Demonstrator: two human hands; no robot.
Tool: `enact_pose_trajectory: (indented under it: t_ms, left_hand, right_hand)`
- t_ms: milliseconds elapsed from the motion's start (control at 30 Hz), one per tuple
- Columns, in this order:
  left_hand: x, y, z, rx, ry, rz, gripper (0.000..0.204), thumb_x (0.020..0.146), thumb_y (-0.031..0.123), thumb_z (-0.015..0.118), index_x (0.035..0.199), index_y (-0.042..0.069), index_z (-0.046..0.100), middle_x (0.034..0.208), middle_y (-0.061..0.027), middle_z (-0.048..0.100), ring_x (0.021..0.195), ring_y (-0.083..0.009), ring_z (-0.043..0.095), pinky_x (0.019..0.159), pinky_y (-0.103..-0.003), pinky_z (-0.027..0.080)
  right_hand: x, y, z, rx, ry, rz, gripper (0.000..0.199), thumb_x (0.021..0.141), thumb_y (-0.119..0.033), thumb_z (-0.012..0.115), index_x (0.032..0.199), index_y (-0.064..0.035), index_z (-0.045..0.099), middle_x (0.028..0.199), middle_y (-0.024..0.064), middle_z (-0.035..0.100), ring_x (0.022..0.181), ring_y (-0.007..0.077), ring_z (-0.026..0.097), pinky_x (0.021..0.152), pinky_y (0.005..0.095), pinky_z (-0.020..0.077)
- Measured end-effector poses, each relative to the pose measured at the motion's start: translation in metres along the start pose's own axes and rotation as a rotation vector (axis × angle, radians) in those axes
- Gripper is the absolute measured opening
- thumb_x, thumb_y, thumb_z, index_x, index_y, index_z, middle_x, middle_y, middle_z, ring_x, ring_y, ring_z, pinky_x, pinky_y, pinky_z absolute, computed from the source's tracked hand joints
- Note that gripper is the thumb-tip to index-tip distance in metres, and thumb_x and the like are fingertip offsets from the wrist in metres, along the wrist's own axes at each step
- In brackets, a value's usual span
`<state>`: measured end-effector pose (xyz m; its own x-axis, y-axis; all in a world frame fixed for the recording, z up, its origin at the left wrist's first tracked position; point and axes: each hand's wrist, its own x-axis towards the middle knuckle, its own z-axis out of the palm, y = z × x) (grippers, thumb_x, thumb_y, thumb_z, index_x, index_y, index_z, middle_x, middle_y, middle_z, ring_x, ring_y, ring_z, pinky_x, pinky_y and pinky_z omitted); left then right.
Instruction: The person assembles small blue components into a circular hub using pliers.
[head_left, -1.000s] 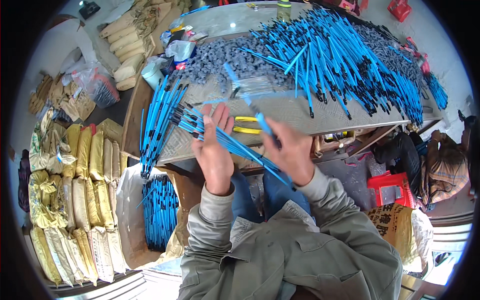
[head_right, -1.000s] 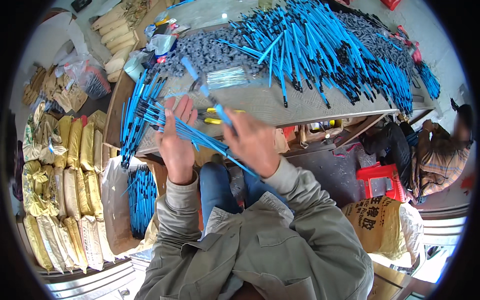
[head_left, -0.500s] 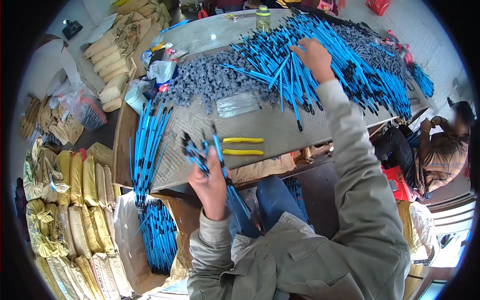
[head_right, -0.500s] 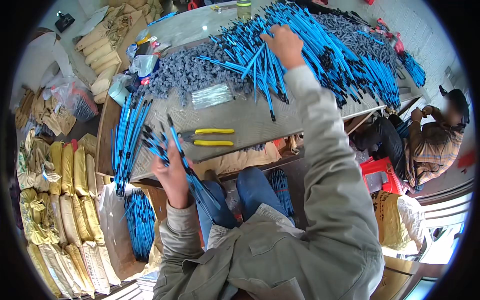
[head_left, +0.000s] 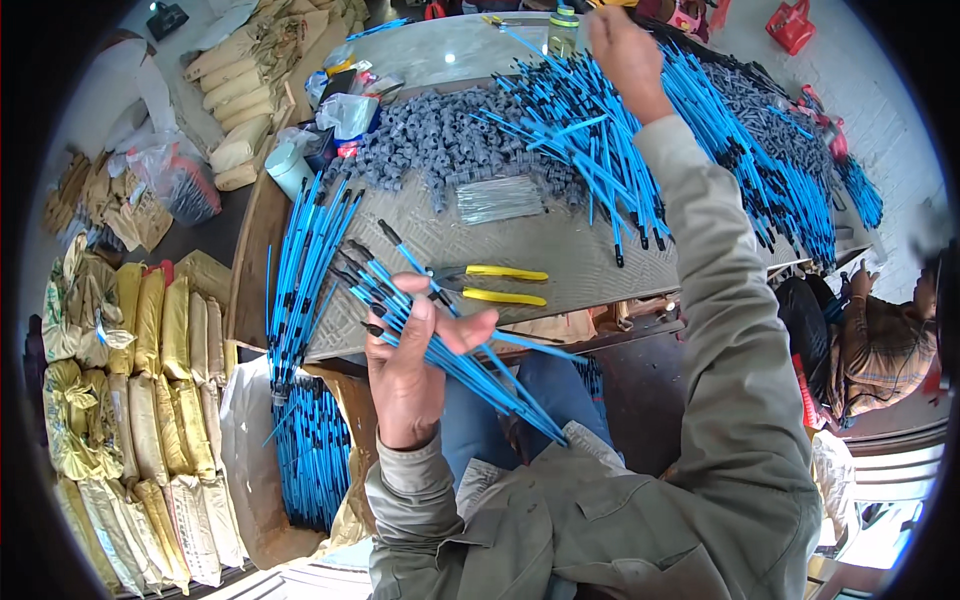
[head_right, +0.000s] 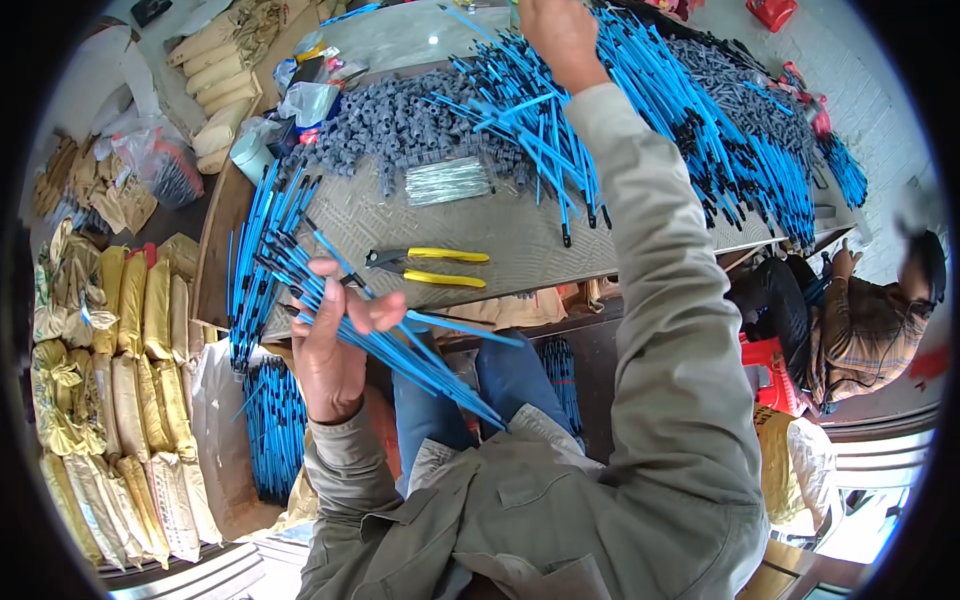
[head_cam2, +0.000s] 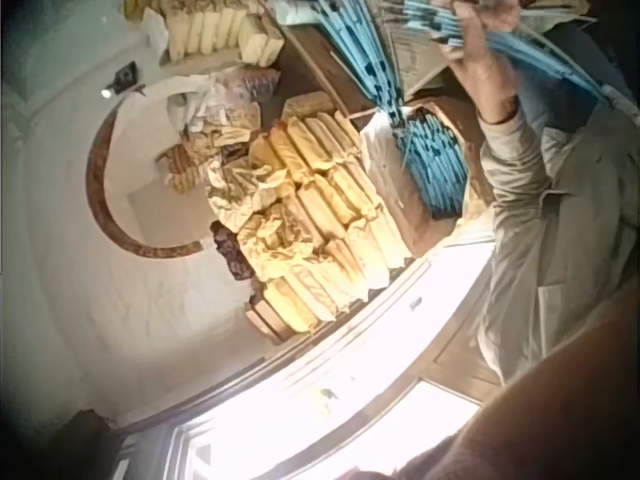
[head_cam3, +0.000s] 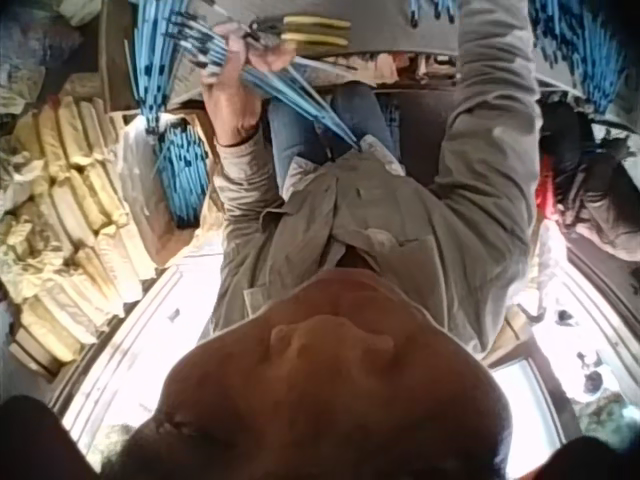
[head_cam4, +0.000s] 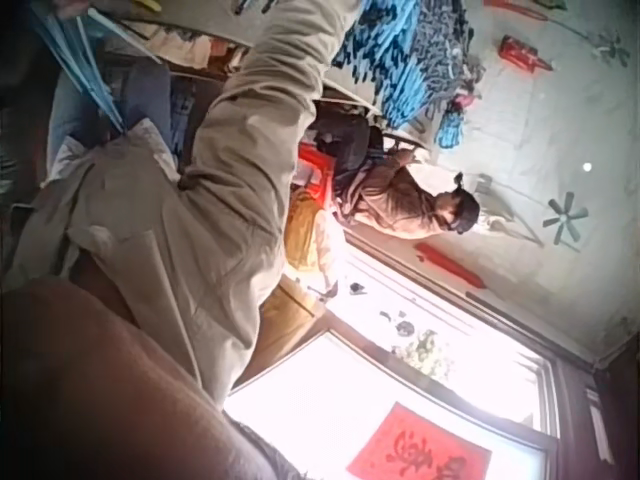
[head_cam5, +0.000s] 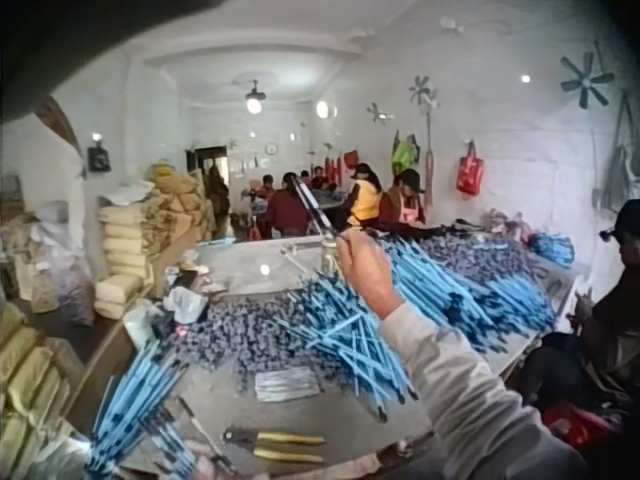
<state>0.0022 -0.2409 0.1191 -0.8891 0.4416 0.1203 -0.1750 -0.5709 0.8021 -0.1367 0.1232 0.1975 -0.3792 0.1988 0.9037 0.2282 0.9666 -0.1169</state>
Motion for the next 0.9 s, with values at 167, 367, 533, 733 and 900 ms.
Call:
enact_pose_trajectory:
  t_ms: [167, 367, 533, 733, 900]
  left_hand:
    - [-0.007, 0.000, -0.013, -0.060, -0.058, -0.020, 0.024, 0.094, 0.022, 0.047, 0.109, 0.005, 0.048, 0.090, -0.0163, 0.063, 0.104, -0.0349, 0.057, 0.084, -0.045, 0.049]
    - [0.012, -0.028, 0.028, -0.010, 0.163, 0.106, 0.031, 0.095, 0.023, 0.046, 0.113, -0.002, 0.048, 0.092, -0.0187, 0.064, 0.095, -0.0309, 0.061, 0.083, -0.042, 0.050]
    - [0.003, -0.053, 0.024, 0.548, 0.177, 0.372, 0.030, 0.094, 0.023, 0.047, 0.108, -0.003, 0.053, 0.089, -0.0182, 0.064, 0.080, -0.0230, 0.064, 0.076, -0.037, 0.052]
    - [0.008, -0.037, 0.005, 0.459, 0.285, 0.263, 0.029, 0.093, 0.024, 0.049, 0.103, -0.002, 0.055, 0.084, -0.0175, 0.064, 0.069, -0.0205, 0.063, 0.066, -0.035, 0.053]
    - [-0.004, -0.023, 0.009, 0.208, 0.320, 0.196, 0.033, 0.093, 0.027, 0.050, 0.106, -0.002, 0.051, 0.079, -0.0179, 0.064, 0.065, -0.0221, 0.063, 0.062, -0.036, 0.054]
  right_hand:
    - [-0.062, -0.059, -0.134, 0.689, 0.060, 0.099, 0.016, 0.090, -0.010, 0.049, 0.098, -0.0013, 0.059, 0.073, 0.0061, 0.063, 0.061, 0.0098, 0.058, 0.055, 0.0239, 0.0459]
    - [-0.199, -0.100, -0.195, 0.839, -0.247, 0.219, 0.014, 0.086, -0.004, 0.055, 0.099, 0.0017, 0.058, 0.073, 0.0053, 0.061, 0.061, 0.0089, 0.055, 0.053, 0.0217, 0.0442]
    - [-0.232, -0.122, -0.167, 0.917, -0.364, 0.117, 0.026, 0.077, -0.007, 0.067, 0.101, -0.0001, 0.058, 0.084, 0.0104, 0.061, 0.072, 0.0218, 0.058, 0.063, 0.0296, 0.0466]
    - [-0.260, -0.029, -0.108, 0.030, -0.268, 0.073, 0.043, 0.077, -0.024, 0.066, 0.114, -0.0057, 0.053, 0.103, 0.0120, 0.056, 0.094, 0.0296, 0.052, 0.080, 0.0402, 0.0411]
    - [-0.254, -0.033, -0.085, 0.052, -0.330, 0.108, 0.043, 0.079, -0.023, 0.061, 0.117, -0.0073, 0.050, 0.099, 0.0107, 0.057, 0.094, 0.0276, 0.053, 0.077, 0.0416, 0.0411]
